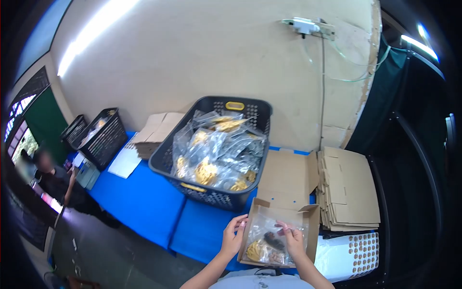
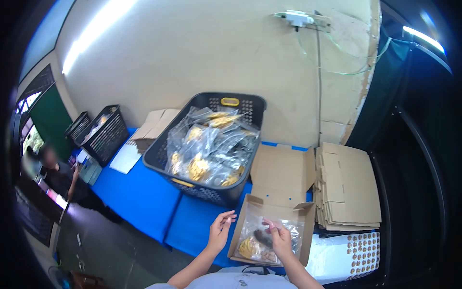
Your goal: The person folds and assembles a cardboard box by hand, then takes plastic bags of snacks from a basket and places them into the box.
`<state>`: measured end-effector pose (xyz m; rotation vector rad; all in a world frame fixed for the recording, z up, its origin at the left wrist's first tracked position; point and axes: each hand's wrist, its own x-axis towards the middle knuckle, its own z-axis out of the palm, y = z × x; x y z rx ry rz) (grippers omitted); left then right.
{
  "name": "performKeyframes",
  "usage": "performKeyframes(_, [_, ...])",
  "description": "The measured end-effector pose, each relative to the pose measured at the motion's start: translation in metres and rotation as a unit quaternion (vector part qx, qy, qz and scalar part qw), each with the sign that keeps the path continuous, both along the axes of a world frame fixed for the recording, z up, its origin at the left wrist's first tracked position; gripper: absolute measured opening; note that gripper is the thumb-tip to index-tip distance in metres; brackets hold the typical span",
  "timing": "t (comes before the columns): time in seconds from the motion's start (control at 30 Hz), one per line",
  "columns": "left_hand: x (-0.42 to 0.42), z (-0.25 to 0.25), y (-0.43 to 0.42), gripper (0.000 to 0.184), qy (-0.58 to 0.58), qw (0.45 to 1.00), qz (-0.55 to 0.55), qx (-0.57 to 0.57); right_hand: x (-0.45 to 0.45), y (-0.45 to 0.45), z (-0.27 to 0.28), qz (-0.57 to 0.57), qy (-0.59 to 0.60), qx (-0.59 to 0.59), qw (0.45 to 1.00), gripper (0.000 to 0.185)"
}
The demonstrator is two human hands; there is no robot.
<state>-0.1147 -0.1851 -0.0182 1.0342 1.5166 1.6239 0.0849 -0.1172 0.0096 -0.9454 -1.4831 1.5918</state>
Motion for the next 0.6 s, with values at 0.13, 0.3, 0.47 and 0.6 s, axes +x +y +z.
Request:
performKeyframes(0.13, [0.007,0.016,-0.027,0.042,0.052,0.988,-0.144,-0.026,-0.012,-0.020,0.000,0.000,-0.028,0.111,0.993,0.034])
performKeyframes(0.3, [0.041,0.005,-0.038,0.081,0.030,0.977,-0.205,0.060,-0.016,-0.040,0.019,0.075,-0.092,0.290,0.950,0.034])
performKeyframes(0.47, [0.051,0.014,-0.040,0.089,0.032,0.977,-0.202,0.058,-0.005,-0.041,0.011,0.030,-0.085,0.370,0.925,0.046])
performKeyframes(0.6, [0.059,0.019,-0.043,0.090,0.041,0.976,-0.205,0.064,0.001,-0.040,0.020,0.002,-0.072,0.375,0.924,0.049])
